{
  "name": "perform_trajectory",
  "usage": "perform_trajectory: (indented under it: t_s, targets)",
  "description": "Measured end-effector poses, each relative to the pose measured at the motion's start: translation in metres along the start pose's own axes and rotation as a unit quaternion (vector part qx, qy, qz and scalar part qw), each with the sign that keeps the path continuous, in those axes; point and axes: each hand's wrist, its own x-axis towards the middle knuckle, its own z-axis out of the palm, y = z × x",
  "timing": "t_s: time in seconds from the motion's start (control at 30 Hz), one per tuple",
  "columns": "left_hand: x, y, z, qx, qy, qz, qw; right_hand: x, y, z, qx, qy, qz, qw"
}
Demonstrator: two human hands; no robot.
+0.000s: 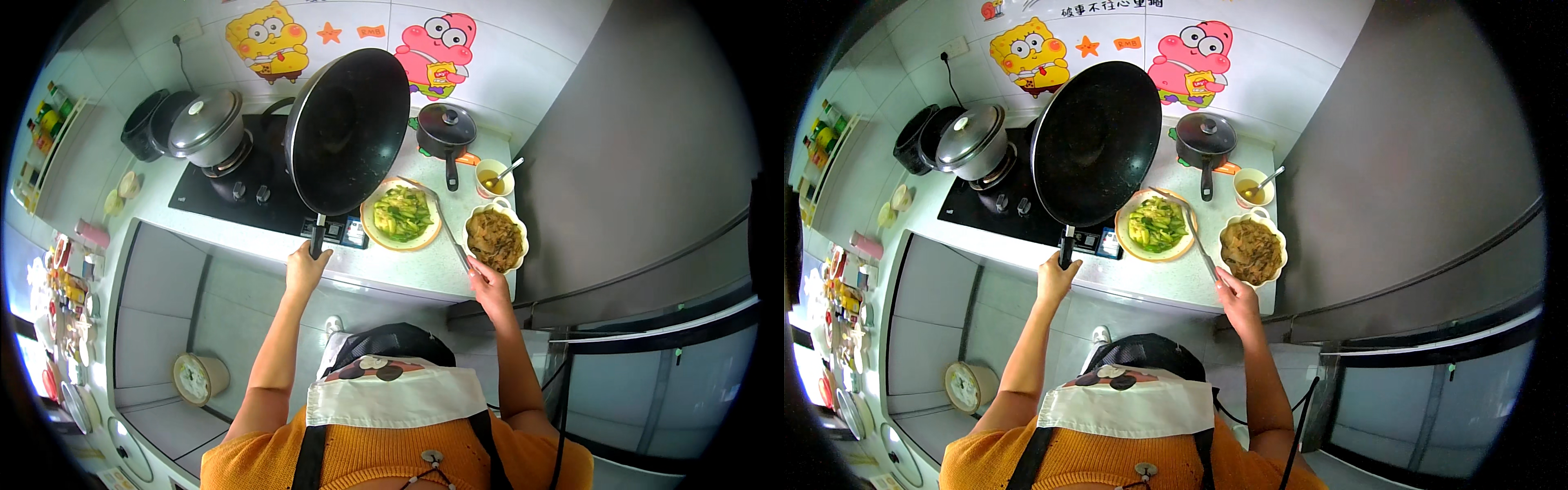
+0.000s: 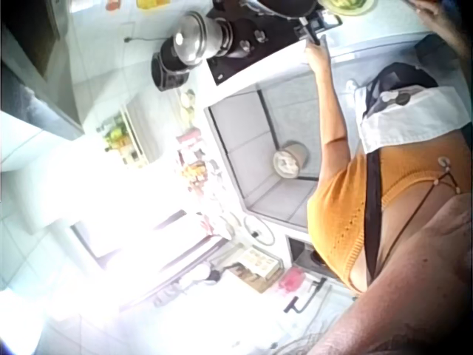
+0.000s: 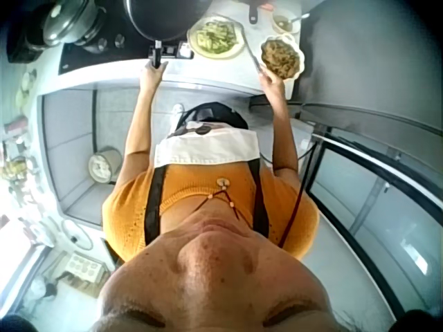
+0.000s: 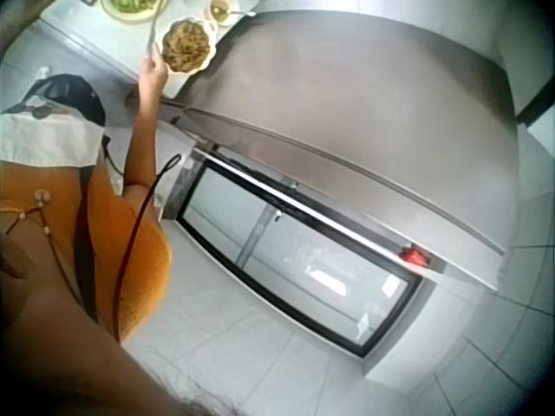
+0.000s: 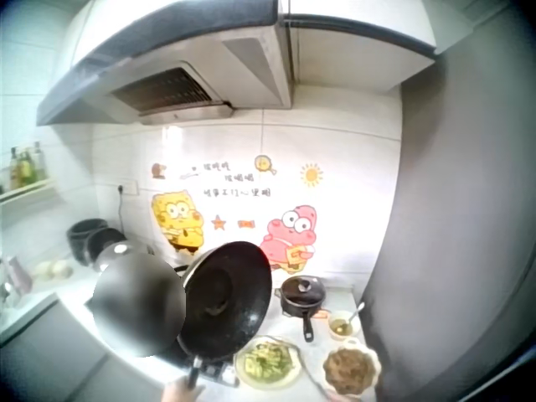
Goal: The person serves cooked green vegetables from a wok into a bowl using a ladle. They then wash the ladle and a pot in the sink using a yellow sponge and running water. Finally, they dry the pot with a white paper towel.
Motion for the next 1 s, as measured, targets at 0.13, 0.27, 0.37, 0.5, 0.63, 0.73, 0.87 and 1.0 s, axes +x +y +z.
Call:
perform_trajectory:
  t_s: [0.13,0.27,0.37,0.5,0.63,0.73,0.87,1.0]
  targets:
    - [0.011,-0.005,-0.005,-0.019,-0.041,-0.029,0.999,-0.007,-0.01,0.008,-0.001,0.004,0.018,1.0]
    - [0.022,-0.011,-0.011,-0.033,-0.057,-0.024,0.998,-0.019,-0.013,0.025,0.009,-0.004,0.053,0.999]
    - [0.032,-0.014,-0.018,-0.037,-0.086,-0.023,0.995,-0.032,-0.027,0.038,0.019,-0.022,0.076,0.997]
    - [0.045,-0.034,-0.014,-0.053,-0.057,0.04,0.996,-0.046,-0.039,0.047,0.039,-0.004,0.084,0.996]
    - [0.056,-0.038,-0.016,-0.051,-0.078,0.061,0.994,-0.058,-0.05,0.043,0.047,-0.008,0.125,0.991]
    - [0.06,-0.036,-0.019,-0.067,-0.103,0.044,0.991,-0.067,-0.061,0.045,0.07,-0.019,0.164,0.984]
    - [0.06,-0.017,-0.036,-0.106,-0.16,-0.042,0.981,-0.074,-0.071,0.047,0.078,0.001,0.178,0.981]
    - [0.061,-0.011,-0.045,-0.125,-0.182,-0.043,0.974,-0.071,-0.083,0.045,0.091,0.021,0.157,0.983]
